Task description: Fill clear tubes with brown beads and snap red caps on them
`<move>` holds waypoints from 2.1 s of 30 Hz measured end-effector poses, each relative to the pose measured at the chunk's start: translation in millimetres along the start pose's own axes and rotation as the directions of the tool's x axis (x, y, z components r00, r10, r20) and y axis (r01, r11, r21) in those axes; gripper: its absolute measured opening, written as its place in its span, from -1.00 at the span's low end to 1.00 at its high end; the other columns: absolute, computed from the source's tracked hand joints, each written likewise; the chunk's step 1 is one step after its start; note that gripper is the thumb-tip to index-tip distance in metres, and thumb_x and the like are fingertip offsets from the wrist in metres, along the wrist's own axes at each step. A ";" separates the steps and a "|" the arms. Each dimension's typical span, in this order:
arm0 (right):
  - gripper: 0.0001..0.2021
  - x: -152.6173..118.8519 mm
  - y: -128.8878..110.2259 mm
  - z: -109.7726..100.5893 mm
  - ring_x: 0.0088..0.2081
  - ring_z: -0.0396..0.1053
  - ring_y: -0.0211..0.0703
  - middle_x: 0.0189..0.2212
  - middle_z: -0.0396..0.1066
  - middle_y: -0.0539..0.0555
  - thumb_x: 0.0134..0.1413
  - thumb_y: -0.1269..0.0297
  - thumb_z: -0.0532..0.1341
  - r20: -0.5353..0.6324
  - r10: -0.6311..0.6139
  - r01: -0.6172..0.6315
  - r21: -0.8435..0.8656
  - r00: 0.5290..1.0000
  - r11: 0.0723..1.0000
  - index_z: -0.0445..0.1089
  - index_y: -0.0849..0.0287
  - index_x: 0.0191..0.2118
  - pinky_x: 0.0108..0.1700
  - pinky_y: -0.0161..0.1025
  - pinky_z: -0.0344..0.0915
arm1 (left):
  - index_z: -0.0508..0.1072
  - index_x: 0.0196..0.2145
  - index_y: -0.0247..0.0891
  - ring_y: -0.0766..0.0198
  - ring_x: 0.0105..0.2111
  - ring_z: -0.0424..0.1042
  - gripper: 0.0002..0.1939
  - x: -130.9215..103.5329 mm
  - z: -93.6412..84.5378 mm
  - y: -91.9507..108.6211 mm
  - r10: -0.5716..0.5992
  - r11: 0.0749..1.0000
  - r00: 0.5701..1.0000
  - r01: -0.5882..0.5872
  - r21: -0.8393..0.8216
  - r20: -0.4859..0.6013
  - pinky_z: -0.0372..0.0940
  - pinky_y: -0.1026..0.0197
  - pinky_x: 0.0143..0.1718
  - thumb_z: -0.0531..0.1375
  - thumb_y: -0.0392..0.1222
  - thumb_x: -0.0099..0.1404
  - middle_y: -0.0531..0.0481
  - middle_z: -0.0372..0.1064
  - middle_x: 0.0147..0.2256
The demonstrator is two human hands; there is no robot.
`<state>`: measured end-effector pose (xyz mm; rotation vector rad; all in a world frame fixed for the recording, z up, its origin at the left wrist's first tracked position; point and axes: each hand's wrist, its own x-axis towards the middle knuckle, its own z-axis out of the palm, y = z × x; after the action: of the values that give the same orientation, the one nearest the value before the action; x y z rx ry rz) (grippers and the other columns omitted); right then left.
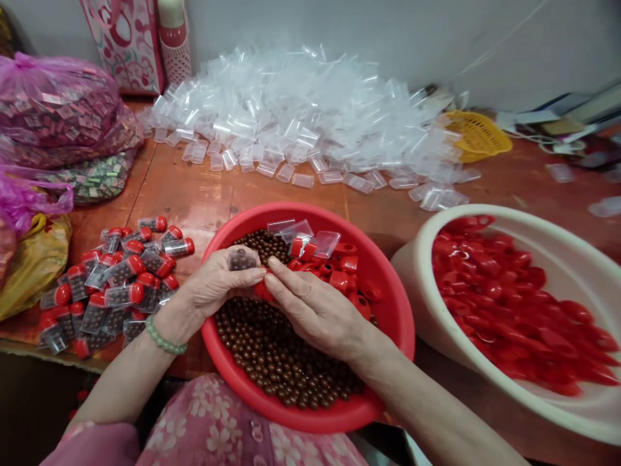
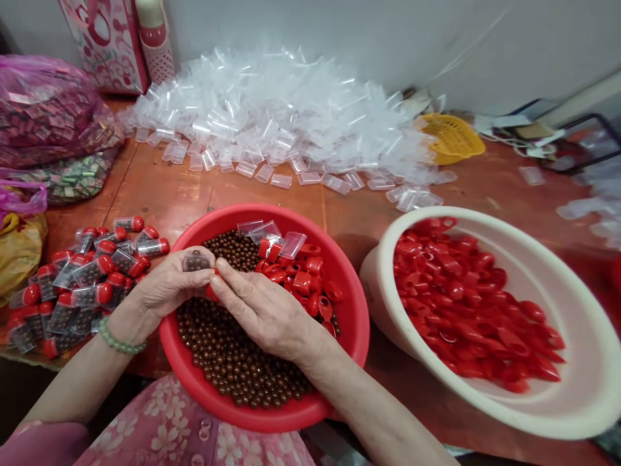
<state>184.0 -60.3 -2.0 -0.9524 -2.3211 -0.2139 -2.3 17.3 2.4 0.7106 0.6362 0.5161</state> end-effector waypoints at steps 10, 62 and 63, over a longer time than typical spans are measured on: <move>-0.75 21.0 6.0 -7.6 -0.17 0.49 -0.10 -0.21 0.54 0.20 0.21 0.55 0.04 0.020 -0.182 0.183 -0.077 0.983 0.980 0.39 0.31 -0.07 -0.15 -0.14 0.49 | 0.38 -0.38 -0.37 0.49 -0.45 0.22 -0.62 2.3 2.0 -2.2 0.104 0.990 0.994 -0.105 0.094 0.014 0.12 0.36 -0.39 0.45 -0.14 -0.03 0.13 0.26 -0.45; -0.83 31.6 15.5 -14.0 -0.27 0.50 -0.15 -0.29 0.55 0.07 0.18 0.34 0.20 0.119 0.571 -0.563 0.415 0.812 0.714 0.49 0.09 -0.13 -0.20 -0.20 0.45 | 0.39 -0.30 -0.32 0.42 -0.44 0.28 -0.81 -2.9 6.1 -3.7 0.000 0.926 0.999 -0.020 0.378 0.053 0.19 0.29 -0.32 0.28 -0.19 0.17 0.10 0.33 -0.45; -0.83 34.1 14.6 -13.4 -0.28 0.49 -0.16 -0.30 0.54 0.07 0.18 0.35 0.20 0.135 0.551 -0.552 0.414 0.823 0.723 0.49 0.10 -0.13 -0.20 -0.20 0.45 | 0.39 -0.30 -0.32 0.41 -0.44 0.28 -0.82 -2.7 5.7 -4.2 0.004 0.922 0.998 -0.027 0.386 0.059 0.19 0.28 -0.31 0.28 -0.21 0.17 0.10 0.33 -0.44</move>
<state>181.6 -34.7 27.8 -1.3391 -1.8466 0.5413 0.7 10.4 3.7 1.1019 0.6878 0.3848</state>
